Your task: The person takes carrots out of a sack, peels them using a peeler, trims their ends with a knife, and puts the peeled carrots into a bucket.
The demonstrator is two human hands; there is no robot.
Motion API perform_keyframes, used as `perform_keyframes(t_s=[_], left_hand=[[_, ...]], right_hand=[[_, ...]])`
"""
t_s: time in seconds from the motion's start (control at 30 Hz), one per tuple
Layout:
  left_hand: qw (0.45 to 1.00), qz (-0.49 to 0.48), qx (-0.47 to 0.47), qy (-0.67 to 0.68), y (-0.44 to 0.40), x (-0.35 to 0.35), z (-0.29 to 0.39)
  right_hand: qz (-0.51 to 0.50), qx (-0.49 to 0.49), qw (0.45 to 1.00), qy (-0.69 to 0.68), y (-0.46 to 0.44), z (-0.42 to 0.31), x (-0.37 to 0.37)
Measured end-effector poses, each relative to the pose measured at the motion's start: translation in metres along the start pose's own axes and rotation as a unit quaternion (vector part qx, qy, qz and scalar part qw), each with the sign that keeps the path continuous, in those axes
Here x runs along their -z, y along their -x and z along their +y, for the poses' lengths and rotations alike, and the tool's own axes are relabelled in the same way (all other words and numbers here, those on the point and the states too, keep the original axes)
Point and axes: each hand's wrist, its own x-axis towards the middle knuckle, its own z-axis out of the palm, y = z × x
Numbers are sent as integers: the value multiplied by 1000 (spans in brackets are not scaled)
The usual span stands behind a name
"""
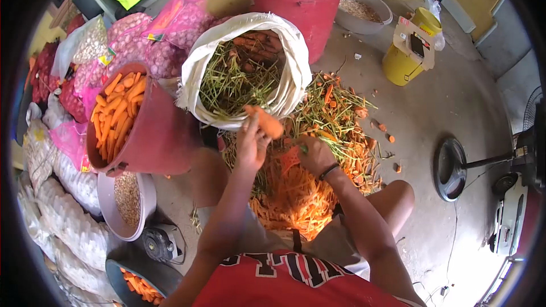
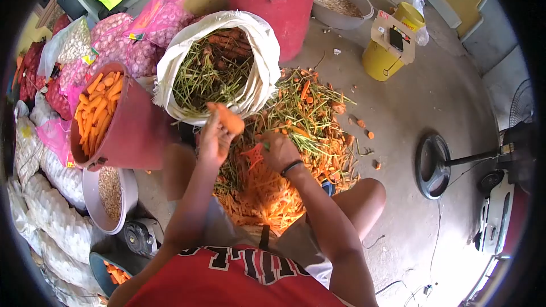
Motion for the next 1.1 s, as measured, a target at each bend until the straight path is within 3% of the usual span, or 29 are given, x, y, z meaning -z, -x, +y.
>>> perform_keyframes(t_s=[0.03, 0.1, 0.17, 0.3, 0.43, 0.53, 0.77, 0.87, 0.97, 1.07, 1.1], left_hand=[[1000, -12, 20, 14, 15, -6, -2], [994, -23, 51, -93, 40, -1, -2], [980, -25, 67, -187, 60, 0, -1], [963, -77, 73, -246, 82, 7, -3], [902, -141, -34, -407, 89, 0, -4], [935, -118, 12, -334, 94, 0, -8], [911, -112, -37, -396, 91, 14, -25], [927, -131, -12, -351, 99, 8, -19], [945, -173, 15, -278, 97, 0, -14], [979, -94, 34, -175, 89, 17, -21], [975, -97, 46, -197, 85, 21, -20]], right_hand=[[21, -4, 1000, -2, 3, 5, 0], [53, 7, 999, -9, 13, 9, 9], [44, 12, 999, 9, 26, 2, 13], [17, 29, 999, 2, 48, -11, 0], [11, 45, 999, 23, 58, -15, -9], [9, 44, 998, 43, 63, -18, -12], [-28, 20, 994, 108, 61, -28, -15], [-63, -52, 991, 104, 51, -7, -20], [-208, -132, 941, 232, 33, 71, -35], [-184, -36, 978, 95, 48, 4, 10], [-104, 34, 994, 18, 53, -6, 20]])
